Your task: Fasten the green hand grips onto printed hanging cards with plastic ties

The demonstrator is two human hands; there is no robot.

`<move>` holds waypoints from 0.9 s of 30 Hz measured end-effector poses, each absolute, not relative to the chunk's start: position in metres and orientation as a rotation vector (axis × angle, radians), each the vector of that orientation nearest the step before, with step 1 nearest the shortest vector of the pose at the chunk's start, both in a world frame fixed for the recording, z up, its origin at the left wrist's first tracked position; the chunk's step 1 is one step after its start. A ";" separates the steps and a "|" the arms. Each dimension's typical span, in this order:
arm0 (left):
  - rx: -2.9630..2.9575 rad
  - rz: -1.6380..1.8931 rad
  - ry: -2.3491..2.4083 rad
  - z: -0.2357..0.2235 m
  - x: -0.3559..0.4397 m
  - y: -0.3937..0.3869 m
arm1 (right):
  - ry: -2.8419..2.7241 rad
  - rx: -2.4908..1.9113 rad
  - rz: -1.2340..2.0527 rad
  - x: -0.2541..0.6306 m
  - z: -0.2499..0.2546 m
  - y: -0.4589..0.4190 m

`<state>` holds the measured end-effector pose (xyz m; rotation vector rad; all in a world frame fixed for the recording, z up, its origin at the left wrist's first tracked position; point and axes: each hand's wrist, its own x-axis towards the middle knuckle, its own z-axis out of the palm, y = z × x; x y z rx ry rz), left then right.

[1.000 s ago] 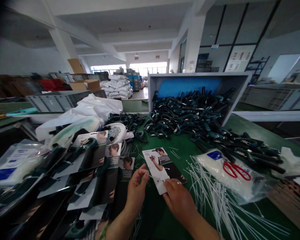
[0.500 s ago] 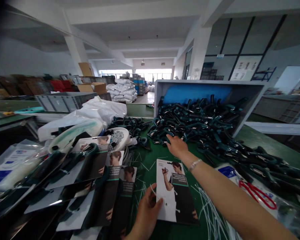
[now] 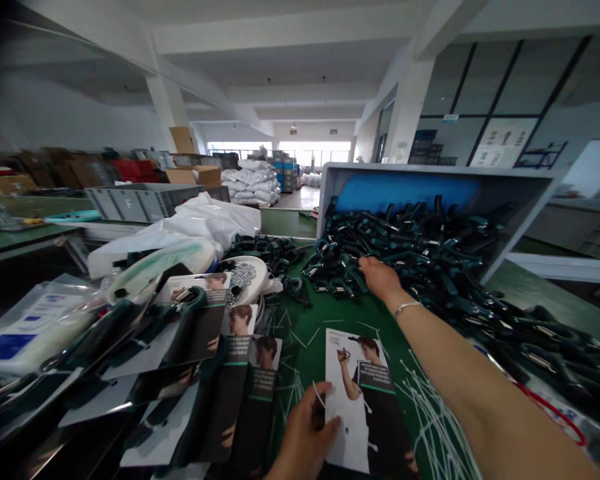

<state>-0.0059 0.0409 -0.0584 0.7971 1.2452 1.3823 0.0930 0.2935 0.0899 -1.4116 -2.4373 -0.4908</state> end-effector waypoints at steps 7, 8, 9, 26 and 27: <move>0.992 1.256 1.376 -0.052 -0.009 0.034 | -1.904 -1.393 -0.054 0.181 0.084 0.195; 1.033 1.232 1.397 -0.050 -0.010 0.033 | -1.889 -1.392 0.009 0.183 0.076 0.176; 1.075 1.208 1.419 -0.048 -0.010 0.032 | -1.888 -1.398 0.031 0.183 0.068 0.158; 1.825 0.453 1.629 0.016 -0.055 0.007 | -2.446 -1.317 0.204 0.187 0.018 0.034; 1.827 0.413 1.636 0.021 -0.058 0.009 | -2.450 -1.316 0.233 0.186 0.021 0.038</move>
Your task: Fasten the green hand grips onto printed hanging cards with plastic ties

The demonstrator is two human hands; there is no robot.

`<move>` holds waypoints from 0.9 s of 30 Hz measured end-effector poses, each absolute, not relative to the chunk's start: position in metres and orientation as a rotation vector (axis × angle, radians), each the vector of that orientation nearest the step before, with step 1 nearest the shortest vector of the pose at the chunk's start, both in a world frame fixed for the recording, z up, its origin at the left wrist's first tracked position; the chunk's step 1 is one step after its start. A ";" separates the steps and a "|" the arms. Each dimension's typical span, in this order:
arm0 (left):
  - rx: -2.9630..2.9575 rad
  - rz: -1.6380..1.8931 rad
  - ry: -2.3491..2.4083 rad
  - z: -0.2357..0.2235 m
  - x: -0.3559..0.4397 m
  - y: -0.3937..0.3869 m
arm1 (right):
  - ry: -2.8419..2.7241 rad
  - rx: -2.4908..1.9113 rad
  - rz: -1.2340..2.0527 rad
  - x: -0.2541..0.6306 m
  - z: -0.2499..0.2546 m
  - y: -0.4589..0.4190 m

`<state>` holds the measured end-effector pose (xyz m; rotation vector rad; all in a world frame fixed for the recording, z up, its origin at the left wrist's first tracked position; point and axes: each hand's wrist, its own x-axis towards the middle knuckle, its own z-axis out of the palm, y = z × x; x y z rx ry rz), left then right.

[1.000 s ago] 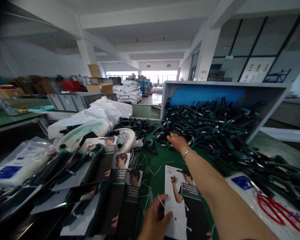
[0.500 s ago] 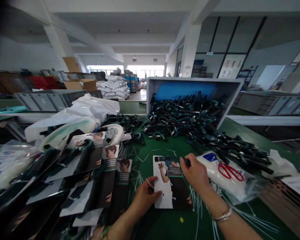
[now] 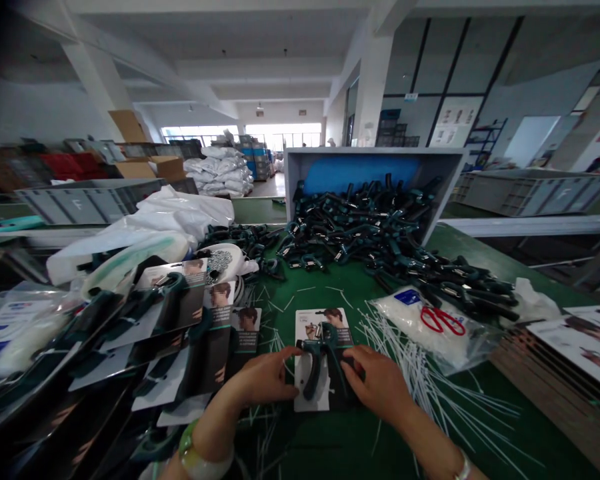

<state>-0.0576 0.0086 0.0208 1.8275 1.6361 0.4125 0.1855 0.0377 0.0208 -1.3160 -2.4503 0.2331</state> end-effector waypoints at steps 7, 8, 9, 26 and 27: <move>1.851 0.639 2.035 0.038 -0.025 0.053 | -2.548 -1.224 0.264 0.159 0.007 0.055; 1.847 0.632 2.033 0.036 -0.018 0.060 | -2.515 -1.223 0.283 0.156 0.003 0.055; 1.842 0.623 2.024 0.033 -0.012 0.065 | -2.476 -1.214 0.313 0.155 -0.001 0.055; 1.878 0.714 1.947 -0.001 0.006 0.077 | -2.108 -1.068 0.796 0.150 -0.014 0.056; 1.883 0.711 1.946 -0.002 0.006 0.078 | -2.101 -1.067 0.807 0.150 -0.014 0.056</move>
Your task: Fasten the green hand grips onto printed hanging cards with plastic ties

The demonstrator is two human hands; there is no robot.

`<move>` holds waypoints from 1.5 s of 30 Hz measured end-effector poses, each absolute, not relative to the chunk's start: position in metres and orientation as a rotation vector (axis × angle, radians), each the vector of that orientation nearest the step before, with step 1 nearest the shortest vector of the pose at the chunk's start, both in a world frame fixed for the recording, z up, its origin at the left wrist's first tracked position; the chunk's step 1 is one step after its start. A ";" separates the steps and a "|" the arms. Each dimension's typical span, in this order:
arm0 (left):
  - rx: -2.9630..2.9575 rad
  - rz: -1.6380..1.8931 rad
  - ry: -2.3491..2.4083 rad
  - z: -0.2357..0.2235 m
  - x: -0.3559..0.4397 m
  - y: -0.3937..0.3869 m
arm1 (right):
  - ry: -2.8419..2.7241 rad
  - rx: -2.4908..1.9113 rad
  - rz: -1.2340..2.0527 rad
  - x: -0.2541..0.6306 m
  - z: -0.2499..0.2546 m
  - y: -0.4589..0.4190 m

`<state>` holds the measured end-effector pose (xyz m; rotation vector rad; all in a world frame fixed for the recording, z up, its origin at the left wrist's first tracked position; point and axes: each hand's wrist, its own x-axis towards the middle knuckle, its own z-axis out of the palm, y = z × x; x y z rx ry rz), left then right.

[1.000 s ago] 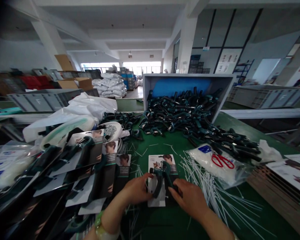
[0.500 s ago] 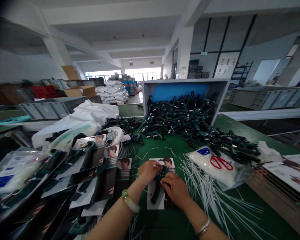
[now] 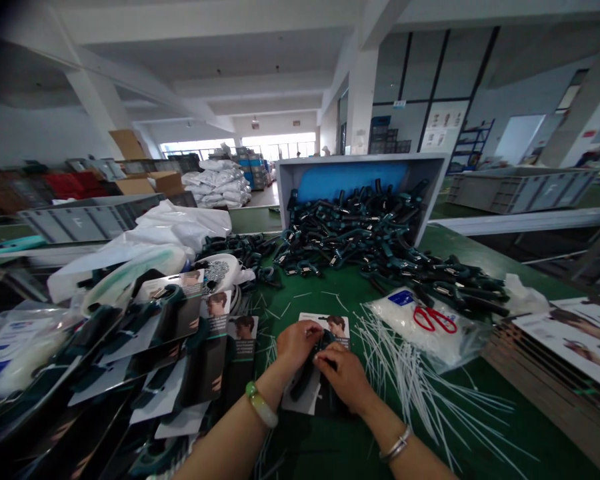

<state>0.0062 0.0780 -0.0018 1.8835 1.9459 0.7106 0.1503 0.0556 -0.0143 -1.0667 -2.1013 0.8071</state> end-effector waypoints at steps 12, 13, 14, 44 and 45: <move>2.088 0.790 1.758 -0.002 0.004 0.068 | -1.912 -1.191 0.842 0.152 -0.017 0.061; 2.108 0.806 1.741 -0.004 0.002 0.065 | -1.896 -1.204 0.857 0.152 -0.016 0.061; 2.129 0.823 1.727 -0.005 0.001 0.062 | -1.891 -1.213 0.872 0.151 -0.014 0.060; 2.163 0.925 1.357 0.001 -0.014 0.049 | -1.887 -1.363 0.914 0.147 -0.013 0.070; 2.162 0.903 1.353 0.002 -0.014 0.049 | -1.882 -1.365 0.896 0.146 -0.013 0.070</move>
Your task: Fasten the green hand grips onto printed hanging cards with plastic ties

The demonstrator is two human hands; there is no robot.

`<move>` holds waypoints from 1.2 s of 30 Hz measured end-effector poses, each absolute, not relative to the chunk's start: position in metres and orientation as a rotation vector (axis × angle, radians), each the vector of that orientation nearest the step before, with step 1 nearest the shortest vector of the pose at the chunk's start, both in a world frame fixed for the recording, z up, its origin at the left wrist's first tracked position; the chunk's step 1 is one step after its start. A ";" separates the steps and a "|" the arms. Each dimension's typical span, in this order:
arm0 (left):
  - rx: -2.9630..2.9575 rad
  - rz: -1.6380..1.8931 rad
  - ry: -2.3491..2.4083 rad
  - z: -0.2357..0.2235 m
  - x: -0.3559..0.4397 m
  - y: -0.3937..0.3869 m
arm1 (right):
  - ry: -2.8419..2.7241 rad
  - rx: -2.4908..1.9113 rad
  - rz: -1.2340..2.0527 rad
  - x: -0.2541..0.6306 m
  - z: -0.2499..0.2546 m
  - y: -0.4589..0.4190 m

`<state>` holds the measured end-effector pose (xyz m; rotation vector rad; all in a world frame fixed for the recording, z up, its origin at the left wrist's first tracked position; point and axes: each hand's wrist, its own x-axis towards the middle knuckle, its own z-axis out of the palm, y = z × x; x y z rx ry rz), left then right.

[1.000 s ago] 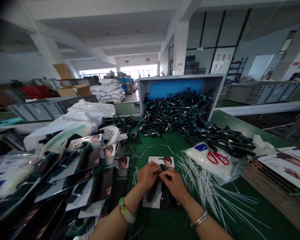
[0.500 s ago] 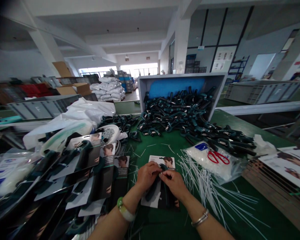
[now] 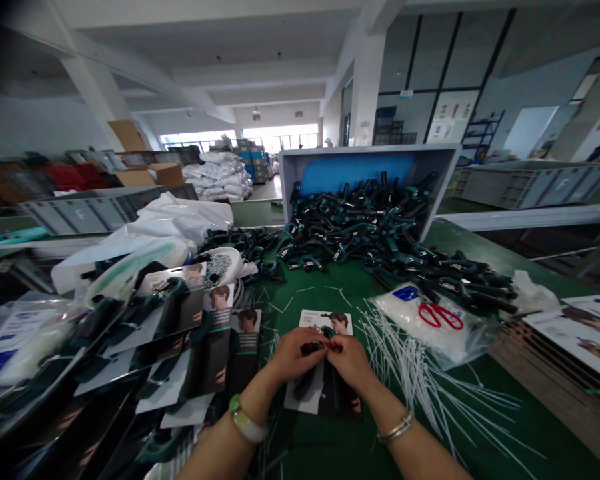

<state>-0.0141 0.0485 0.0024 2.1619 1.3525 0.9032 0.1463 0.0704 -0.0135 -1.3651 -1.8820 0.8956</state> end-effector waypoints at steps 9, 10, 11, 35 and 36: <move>2.050 1.187 1.506 -0.007 -0.002 0.052 | -1.742 -1.129 0.750 0.142 -0.024 0.064; 2.044 1.259 1.480 -0.007 -0.001 0.051 | -1.732 -1.079 0.724 0.142 -0.024 0.064; 2.047 1.325 1.448 -0.007 0.000 0.049 | -1.744 -1.042 0.704 0.142 -0.024 0.065; 2.052 1.553 1.376 -0.001 0.008 0.042 | -1.971 -1.121 0.786 0.141 -0.015 0.089; 2.090 1.525 1.390 0.000 0.008 0.040 | -1.993 -1.096 0.773 0.141 -0.014 0.090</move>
